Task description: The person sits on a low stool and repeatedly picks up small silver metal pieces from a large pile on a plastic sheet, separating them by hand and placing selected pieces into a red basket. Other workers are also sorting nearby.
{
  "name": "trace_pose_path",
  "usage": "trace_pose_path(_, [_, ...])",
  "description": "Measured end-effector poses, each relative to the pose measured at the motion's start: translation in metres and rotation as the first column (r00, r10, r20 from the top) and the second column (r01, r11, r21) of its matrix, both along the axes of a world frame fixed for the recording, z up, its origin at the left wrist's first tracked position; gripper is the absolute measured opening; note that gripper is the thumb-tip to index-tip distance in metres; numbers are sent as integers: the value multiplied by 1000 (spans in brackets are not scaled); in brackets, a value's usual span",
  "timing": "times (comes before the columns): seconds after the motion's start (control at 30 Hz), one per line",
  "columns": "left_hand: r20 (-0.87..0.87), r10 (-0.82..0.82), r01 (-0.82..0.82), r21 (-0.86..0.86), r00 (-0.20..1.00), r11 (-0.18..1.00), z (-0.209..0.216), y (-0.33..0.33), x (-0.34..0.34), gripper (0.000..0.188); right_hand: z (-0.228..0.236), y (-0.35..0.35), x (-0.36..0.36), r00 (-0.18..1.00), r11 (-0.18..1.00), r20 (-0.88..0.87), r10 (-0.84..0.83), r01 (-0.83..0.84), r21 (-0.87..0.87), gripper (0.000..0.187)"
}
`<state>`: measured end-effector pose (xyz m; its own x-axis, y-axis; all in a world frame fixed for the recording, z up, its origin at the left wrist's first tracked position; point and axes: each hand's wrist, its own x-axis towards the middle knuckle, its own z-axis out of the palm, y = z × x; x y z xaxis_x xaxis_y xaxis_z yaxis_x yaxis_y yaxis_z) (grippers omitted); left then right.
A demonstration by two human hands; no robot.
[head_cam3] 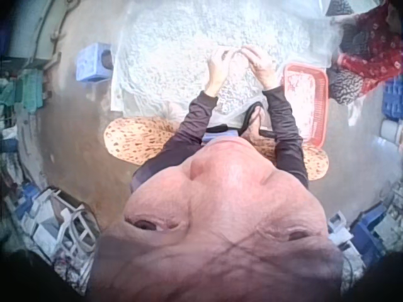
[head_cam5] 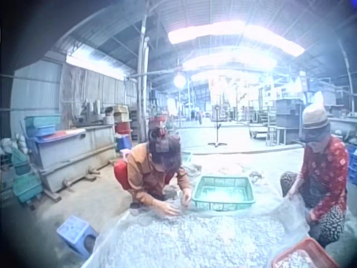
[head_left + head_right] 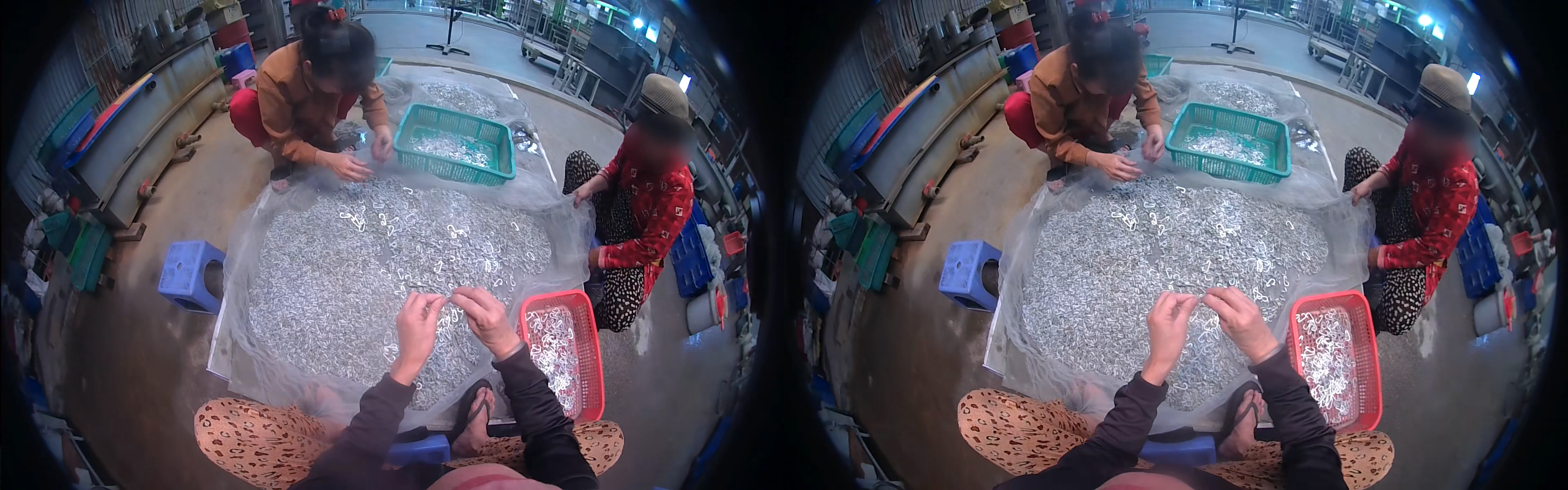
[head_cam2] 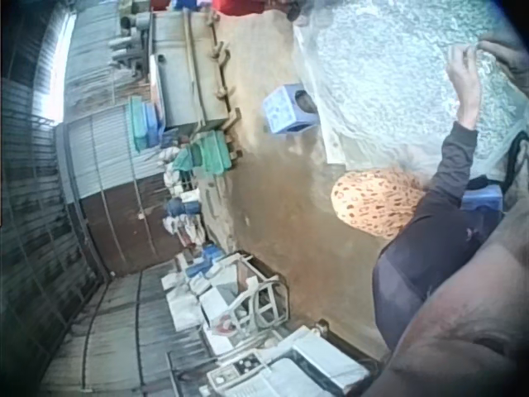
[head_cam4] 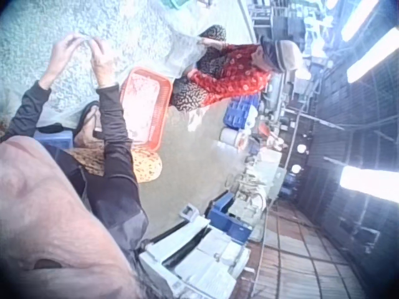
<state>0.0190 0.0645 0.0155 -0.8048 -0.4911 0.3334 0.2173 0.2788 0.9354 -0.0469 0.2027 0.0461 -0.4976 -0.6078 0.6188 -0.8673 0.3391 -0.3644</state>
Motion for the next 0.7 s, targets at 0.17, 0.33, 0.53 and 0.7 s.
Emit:
trace_pose_path(0.17, [70, -8, 29, -304, 997, 952, 2, -14, 0, 15, 18, 2, 2, 984, 962, -140, 108, -69, 263, 45])
trace_pose_path(0.33, [123, -367, 224, 605, 922, 764, -5, -36, -8, 15, 19, 20, -8, 999, 960, -41, 5, 7, 280, 51])
trace_pose_path(0.53, [-129, -229, 188, 947, 965, 259, -26, -53, -3, 16, -58, 51, -48, 428, 850, 899, 89, 438, -293, 30])
trace_pose_path(0.7, [-178, -393, 292, 922, 902, 253, -61, -91, -6, 13, -155, 74, -18, -48, 622, 915, 400, 748, -233, 22])
